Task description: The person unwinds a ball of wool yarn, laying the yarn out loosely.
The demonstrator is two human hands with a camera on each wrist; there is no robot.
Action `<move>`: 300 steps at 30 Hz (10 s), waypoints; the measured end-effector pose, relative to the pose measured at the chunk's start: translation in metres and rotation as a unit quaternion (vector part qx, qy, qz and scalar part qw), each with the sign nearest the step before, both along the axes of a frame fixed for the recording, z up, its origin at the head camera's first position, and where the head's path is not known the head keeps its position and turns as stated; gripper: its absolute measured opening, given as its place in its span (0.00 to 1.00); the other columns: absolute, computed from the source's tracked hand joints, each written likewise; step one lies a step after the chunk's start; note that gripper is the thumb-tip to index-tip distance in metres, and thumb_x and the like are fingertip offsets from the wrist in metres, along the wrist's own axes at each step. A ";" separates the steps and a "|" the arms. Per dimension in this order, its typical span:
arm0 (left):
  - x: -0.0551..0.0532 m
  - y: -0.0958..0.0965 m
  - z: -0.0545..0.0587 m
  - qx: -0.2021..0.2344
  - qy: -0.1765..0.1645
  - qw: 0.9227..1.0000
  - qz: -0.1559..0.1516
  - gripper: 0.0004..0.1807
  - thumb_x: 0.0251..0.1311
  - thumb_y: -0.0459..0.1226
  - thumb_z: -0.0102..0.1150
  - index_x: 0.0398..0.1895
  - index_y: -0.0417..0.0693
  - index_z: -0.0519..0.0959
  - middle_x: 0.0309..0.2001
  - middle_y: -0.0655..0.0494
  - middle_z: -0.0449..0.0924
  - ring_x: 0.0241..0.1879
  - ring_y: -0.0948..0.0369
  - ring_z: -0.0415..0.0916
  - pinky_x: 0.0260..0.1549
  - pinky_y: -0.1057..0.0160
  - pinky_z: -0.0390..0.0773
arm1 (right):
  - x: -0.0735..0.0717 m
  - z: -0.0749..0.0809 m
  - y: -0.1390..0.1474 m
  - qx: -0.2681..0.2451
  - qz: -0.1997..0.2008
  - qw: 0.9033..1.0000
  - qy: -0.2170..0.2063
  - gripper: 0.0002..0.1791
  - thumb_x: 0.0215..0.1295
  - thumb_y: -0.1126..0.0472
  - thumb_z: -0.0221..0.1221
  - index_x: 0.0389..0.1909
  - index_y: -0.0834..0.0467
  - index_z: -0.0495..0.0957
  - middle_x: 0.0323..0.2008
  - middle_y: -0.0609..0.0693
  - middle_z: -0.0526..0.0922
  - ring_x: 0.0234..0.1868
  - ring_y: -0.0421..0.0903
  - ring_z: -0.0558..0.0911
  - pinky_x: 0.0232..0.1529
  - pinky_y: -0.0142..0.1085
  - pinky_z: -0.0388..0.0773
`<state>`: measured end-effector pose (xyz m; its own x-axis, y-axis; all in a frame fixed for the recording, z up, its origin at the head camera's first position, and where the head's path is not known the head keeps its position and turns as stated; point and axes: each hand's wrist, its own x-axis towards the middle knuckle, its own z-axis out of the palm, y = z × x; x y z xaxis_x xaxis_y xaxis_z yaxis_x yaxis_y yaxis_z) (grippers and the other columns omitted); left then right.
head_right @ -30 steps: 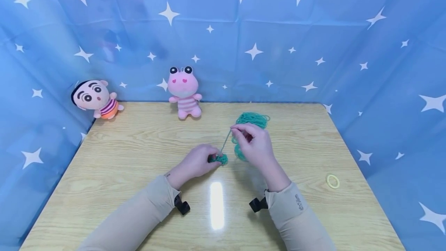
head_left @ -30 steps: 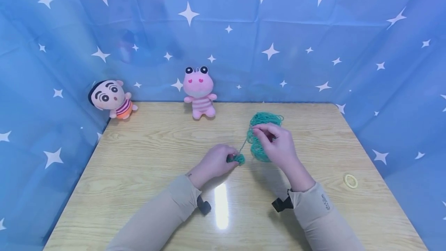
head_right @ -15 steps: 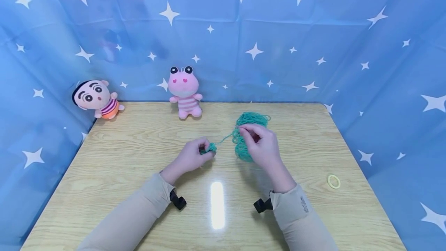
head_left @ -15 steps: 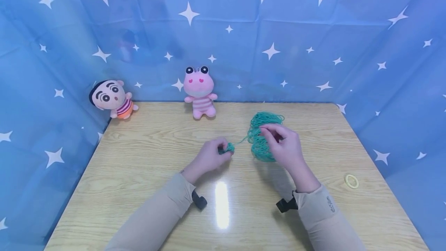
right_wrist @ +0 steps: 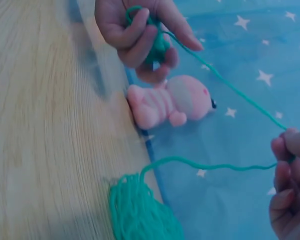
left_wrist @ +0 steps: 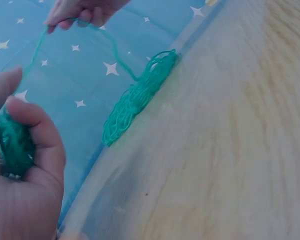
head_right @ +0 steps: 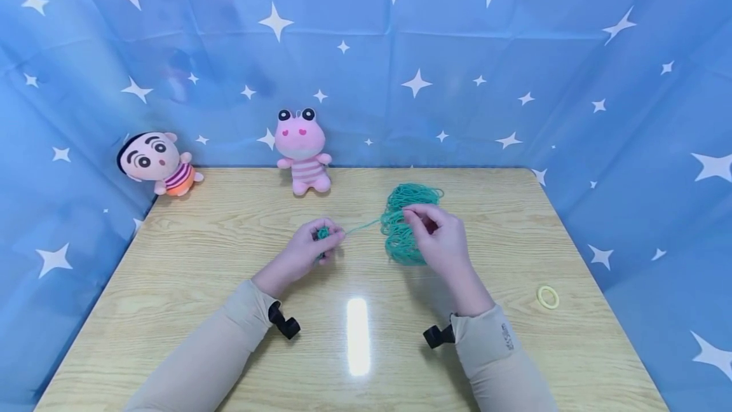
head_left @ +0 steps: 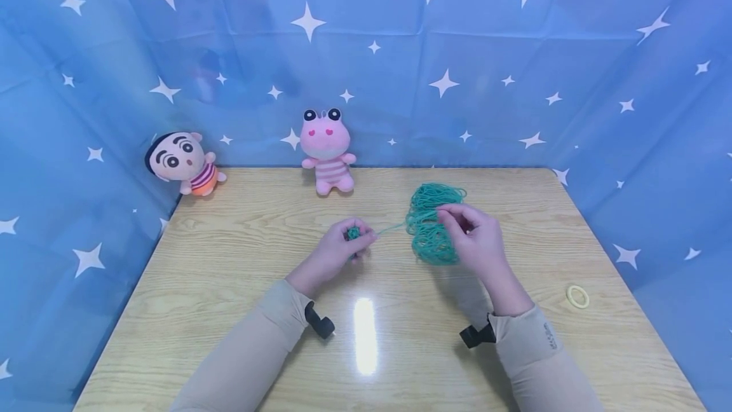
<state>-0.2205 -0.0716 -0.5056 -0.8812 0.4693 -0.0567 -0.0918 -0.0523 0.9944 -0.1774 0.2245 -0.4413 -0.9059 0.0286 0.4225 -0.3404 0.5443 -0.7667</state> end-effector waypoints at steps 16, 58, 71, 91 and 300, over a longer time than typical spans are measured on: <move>-0.007 -0.022 0.004 0.202 -0.018 0.978 0.051 0.13 0.79 0.30 0.53 0.35 0.57 0.74 0.20 0.68 0.64 0.16 0.73 0.59 0.14 0.76 0.57 | 0.002 -0.024 0.047 0.040 -0.062 0.996 -0.055 0.12 0.82 0.57 0.63 0.53 0.59 0.90 0.41 0.59 0.93 0.32 0.34 0.82 0.30 0.24 0.78; -0.008 -0.023 0.007 0.128 0.092 0.987 0.015 0.08 0.79 0.30 0.50 0.49 0.31 0.76 0.28 0.60 0.74 0.22 0.66 0.67 0.21 0.70 0.66 | -0.027 -0.046 -0.103 -0.027 0.112 0.992 -0.047 0.09 0.82 0.60 0.63 0.47 0.58 0.91 0.34 0.60 0.91 0.24 0.37 0.76 0.25 0.28 0.73; -0.014 -0.022 0.003 0.018 0.107 0.984 0.139 0.09 0.76 0.33 0.66 0.54 0.37 0.82 0.41 0.38 0.87 0.31 0.65 0.82 0.36 0.68 0.88 | -0.032 -0.052 -0.086 -0.065 0.070 0.992 0.076 0.07 0.79 0.65 0.64 0.47 0.62 0.91 0.33 0.55 0.92 0.26 0.33 0.78 0.26 0.23 0.75; -0.013 -0.029 0.003 0.165 0.036 0.984 0.057 0.16 0.70 0.20 0.58 0.38 0.50 0.85 0.48 0.58 0.86 0.42 0.65 0.86 0.47 0.69 0.90 | -0.040 -0.055 -0.048 -0.112 0.035 0.985 0.123 0.06 0.77 0.72 0.63 0.45 0.67 0.89 0.30 0.65 0.89 0.25 0.28 0.77 0.24 0.19 0.70; -0.016 -0.036 0.004 0.012 0.118 0.992 0.043 0.03 0.71 0.29 0.69 0.40 0.43 0.83 0.35 0.63 0.88 0.32 0.65 0.83 0.37 0.68 0.86 | -0.015 -0.039 -0.028 0.179 0.047 0.982 -0.042 0.26 0.81 0.58 0.59 0.75 0.63 0.76 0.75 0.65 0.76 0.67 0.66 0.80 0.69 0.63 0.78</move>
